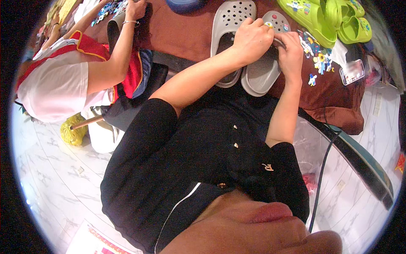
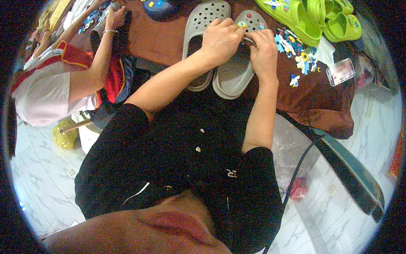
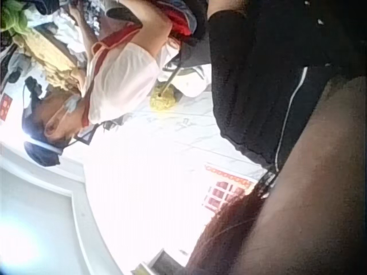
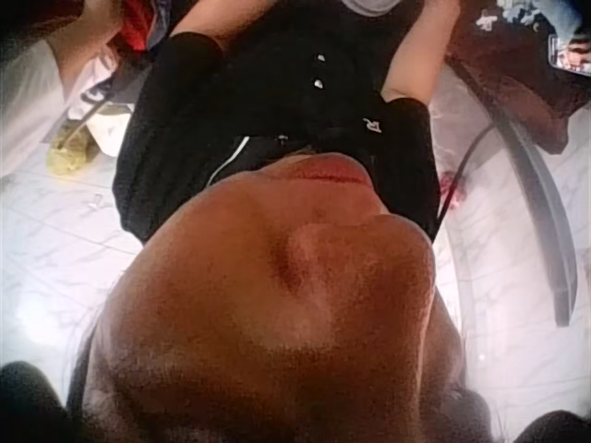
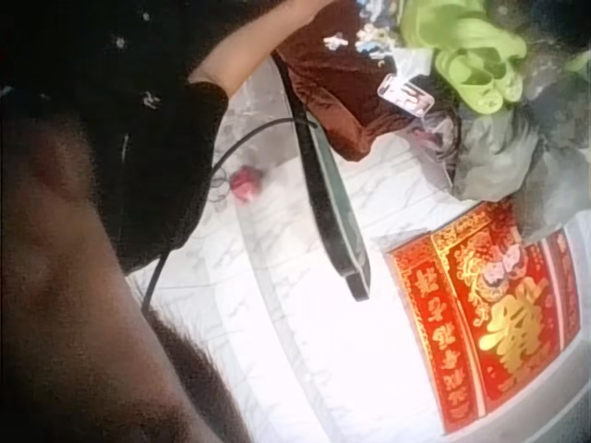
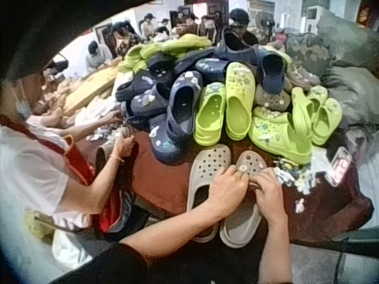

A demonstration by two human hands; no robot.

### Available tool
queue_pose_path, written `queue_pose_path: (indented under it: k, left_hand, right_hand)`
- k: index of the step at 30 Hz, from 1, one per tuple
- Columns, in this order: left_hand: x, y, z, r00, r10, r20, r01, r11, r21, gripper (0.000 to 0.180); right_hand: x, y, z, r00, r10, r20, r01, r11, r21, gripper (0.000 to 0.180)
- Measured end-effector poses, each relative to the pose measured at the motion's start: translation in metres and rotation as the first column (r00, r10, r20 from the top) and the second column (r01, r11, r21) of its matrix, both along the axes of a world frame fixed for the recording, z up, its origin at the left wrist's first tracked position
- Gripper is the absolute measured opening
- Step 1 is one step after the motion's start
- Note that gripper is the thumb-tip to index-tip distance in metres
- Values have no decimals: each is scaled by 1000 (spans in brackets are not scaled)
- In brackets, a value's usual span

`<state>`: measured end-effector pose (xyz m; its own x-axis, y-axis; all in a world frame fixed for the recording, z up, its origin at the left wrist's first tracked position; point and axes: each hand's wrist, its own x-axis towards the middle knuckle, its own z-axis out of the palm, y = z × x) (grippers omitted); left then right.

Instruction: Attaching decorative charms to the holes of rubber clogs.

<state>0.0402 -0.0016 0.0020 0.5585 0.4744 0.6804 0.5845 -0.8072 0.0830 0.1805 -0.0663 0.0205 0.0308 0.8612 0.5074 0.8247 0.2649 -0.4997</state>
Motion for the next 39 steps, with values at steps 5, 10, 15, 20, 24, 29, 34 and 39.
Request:
queue_pose_path:
  k: [5, 10, 15, 20, 24, 29, 34, 39]
  left_hand:
    - [0, 0, -2, 1000, -4, -19, 4, 1000, 6, 6]
    - [-1, -2, 2, 999, 0, -54, 1, 1000, 9, 6]
    - [2, -1, -1, 999, 0, -37, 2, 999, 53, 7]
    - [2, 4, 2, 989, -57, 137, 27, 976, 215, 17]
    - [1, -2, 5, 991, -112, 75, 104, 990, 100, 29]
    - [-2, -3, 4, 995, -78, -64, 78, 997, -2, 22]
    - [-3, -1, 4, 996, -70, -60, 70, 997, -16, 16]
    - [-3, -1, 3, 997, -61, -46, 60, 998, -30, 14]
  right_hand:
    - [2, -1, 1, 999, 16, -32, -17, 999, -32, 27]
    - [3, 1, 4, 999, 31, -27, -31, 1000, 1, 26]
    - [1, -1, -2, 1000, -9, 2, 9, 1000, -14, 28]
    - [-4, -6, -7, 997, -78, -2, 78, 995, 69, 33]
    - [-3, -5, -12, 995, -102, 20, 98, 983, 155, 35]
    - [-3, -10, -15, 996, -94, 2, 94, 994, 60, 36]
    - [-13, -13, -12, 962, -202, -183, 213, 976, 42, 33]
    - [-13, -12, -11, 963, -195, -183, 208, 977, 50, 31]
